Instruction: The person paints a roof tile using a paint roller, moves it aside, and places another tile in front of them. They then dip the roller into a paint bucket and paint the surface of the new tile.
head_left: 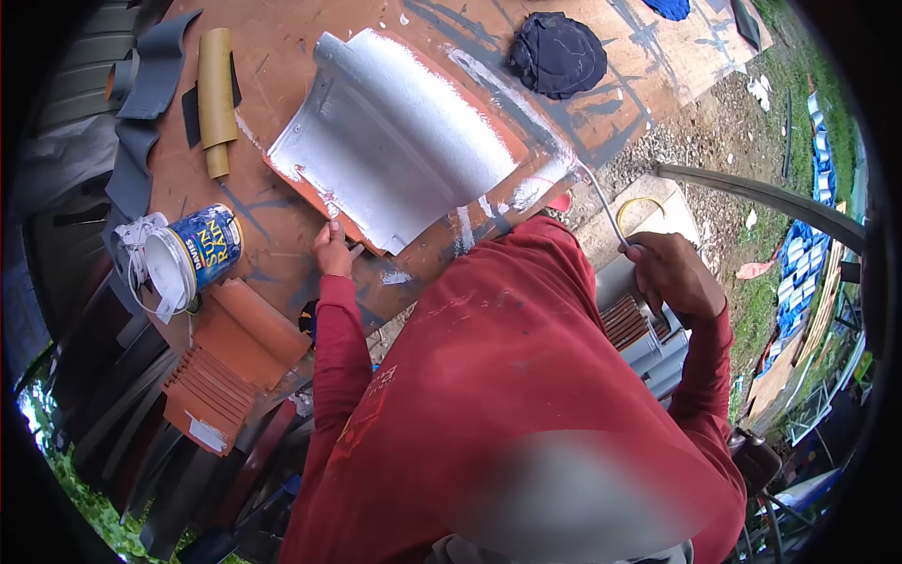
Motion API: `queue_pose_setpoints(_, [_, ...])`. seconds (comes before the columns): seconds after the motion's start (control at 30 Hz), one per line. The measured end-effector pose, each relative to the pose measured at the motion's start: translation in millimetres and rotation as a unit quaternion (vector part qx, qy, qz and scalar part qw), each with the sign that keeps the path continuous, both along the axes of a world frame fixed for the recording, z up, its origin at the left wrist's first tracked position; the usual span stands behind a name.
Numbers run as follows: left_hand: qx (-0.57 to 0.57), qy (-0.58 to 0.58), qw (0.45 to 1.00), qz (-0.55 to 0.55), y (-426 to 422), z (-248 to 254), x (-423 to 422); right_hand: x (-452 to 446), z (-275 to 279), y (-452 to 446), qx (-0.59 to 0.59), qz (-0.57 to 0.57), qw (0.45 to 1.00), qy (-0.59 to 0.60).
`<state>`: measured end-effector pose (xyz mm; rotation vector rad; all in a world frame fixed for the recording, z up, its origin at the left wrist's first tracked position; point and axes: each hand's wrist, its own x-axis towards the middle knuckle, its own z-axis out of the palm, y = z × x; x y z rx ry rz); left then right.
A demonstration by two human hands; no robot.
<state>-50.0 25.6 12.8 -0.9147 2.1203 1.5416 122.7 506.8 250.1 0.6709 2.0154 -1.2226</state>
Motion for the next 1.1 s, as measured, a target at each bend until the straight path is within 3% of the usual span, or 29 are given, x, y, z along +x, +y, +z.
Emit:
queue_pose_setpoints(0.13, [0.001,0.000,1.000,0.008,0,2,1,7,-15,9,-0.142,-0.079,0.985,0.059])
queue_pose_setpoints(0.23, [0.015,0.009,1.000,0.007,3,7,2,-27,-33,-2,-0.148,-0.038,0.987,0.044])
queue_pose_setpoints(0.43, [0.024,0.019,1.000,0.004,7,7,2,-151,-64,-27,-0.144,0.011,0.973,0.182])
queue_pose_setpoints(0.5, [0.013,0.016,1.000,-0.004,5,4,2,-194,-68,-35,-0.134,0.055,0.967,0.212])
queue_pose_setpoints(0.6, [0.005,0.023,1.000,0.018,3,-2,6,-235,-67,-49,-0.128,0.034,0.967,0.216])
queue_pose_setpoints(0.9, [0.013,0.050,0.998,0.037,9,-2,7,-170,-67,-9,-0.153,0.035,0.977,0.142])
queue_pose_setpoints(0.97, [0.001,0.033,0.999,0.022,9,-1,10,-158,-73,-2,-0.246,0.014,0.958,0.144])
queue_pose_setpoints(1.1, [-0.018,0.043,0.999,0.023,8,-5,6,-201,-89,-22,-0.249,-0.004,0.954,0.169])
